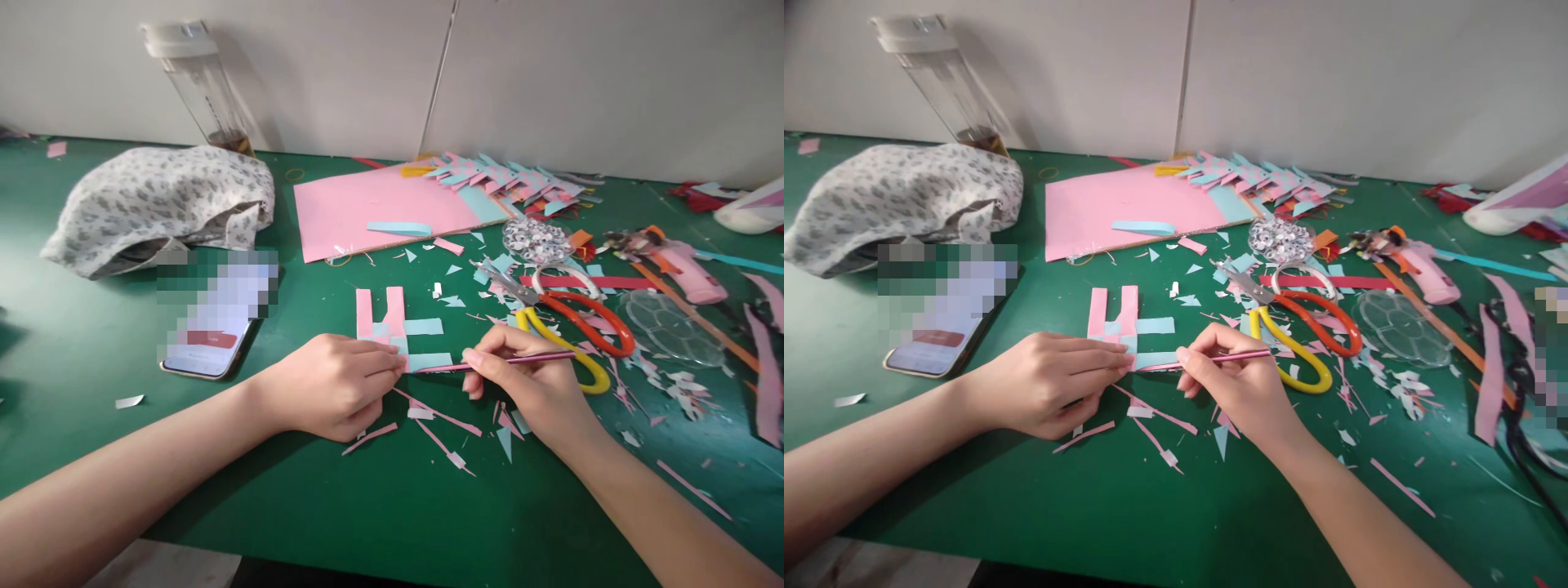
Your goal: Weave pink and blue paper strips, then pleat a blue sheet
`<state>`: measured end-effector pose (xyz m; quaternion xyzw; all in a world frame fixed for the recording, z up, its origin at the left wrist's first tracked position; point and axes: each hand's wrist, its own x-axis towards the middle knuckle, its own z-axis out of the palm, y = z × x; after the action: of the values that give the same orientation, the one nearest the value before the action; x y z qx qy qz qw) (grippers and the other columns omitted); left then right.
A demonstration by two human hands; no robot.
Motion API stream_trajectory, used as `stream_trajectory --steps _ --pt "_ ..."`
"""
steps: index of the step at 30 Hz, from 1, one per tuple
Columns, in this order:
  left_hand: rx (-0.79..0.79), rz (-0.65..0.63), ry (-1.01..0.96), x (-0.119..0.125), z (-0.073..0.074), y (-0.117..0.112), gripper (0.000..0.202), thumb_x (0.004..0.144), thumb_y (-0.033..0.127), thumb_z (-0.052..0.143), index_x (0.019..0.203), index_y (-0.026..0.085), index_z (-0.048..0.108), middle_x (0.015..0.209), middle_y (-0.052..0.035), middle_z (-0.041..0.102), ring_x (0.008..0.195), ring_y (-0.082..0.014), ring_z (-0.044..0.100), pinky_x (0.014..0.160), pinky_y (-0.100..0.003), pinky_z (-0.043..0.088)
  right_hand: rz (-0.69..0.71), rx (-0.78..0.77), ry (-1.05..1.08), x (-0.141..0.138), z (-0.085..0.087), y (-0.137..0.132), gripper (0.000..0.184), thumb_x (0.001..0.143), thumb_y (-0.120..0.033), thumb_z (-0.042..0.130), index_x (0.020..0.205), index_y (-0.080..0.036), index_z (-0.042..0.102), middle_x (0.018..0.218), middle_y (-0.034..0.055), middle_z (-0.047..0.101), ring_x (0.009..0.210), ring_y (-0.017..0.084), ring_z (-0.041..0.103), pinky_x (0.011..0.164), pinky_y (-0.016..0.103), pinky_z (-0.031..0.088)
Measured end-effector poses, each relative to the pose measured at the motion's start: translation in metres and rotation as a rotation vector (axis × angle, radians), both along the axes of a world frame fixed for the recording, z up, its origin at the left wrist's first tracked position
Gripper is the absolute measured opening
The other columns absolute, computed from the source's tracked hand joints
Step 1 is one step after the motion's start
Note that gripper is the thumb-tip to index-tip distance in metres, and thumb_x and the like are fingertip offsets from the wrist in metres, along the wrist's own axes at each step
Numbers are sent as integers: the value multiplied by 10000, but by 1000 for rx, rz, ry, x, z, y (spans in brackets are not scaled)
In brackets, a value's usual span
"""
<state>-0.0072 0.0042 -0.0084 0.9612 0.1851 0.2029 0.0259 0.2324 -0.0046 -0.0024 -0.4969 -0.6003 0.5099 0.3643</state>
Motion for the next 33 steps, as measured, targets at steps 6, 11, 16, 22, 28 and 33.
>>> stream_trajectory --steps 6,11,16,22,28,33 --pt "-1 -2 5 0 1 0 306 815 102 393 1021 72 618 998 -95 692 977 -186 640 818 -308 570 -12 -5 -12 -1 0 1 195 793 -287 609 623 -203 565 534 -22 602 485 94 582 485 200 496" --pt "1 -3 4 -1 0 -1 296 810 96 403 1006 66 622 987 -96 694 971 -185 641 821 -302 568 -48 0 -32 2 -1 2 213 789 -279 603 599 -199 549 511 -25 591 457 88 562 473 199 479" --pt "-1 1 14 -1 -1 0 300 812 98 411 1025 63 619 997 -94 691 986 -187 635 838 -302 560 -114 3 -42 1 1 1 222 762 -283 617 579 -198 524 491 -27 570 438 92 543 462 209 461" --pt "1 3 16 -1 0 0 307 821 102 392 1027 74 617 991 -90 693 983 -182 637 826 -303 566 -174 -2 -31 1 2 0 218 751 -263 612 562 -197 525 484 -41 553 428 79 525 453 195 441" --pt "-8 -2 14 -1 0 -1 301 810 99 409 1022 60 619 990 -90 694 980 -187 638 839 -307 562 -203 8 -3 11 -4 4 228 741 -256 628 544 -197 529 464 -41 526 407 88 507 408 206 413" --pt "-3 1 4 0 1 0 302 802 87 408 1016 59 619 982 -94 696 972 -186 642 830 -300 563 -221 42 -20 17 -3 4 208 737 -211 609 548 -203 523 466 -41 518 402 91 502 393 211 406"
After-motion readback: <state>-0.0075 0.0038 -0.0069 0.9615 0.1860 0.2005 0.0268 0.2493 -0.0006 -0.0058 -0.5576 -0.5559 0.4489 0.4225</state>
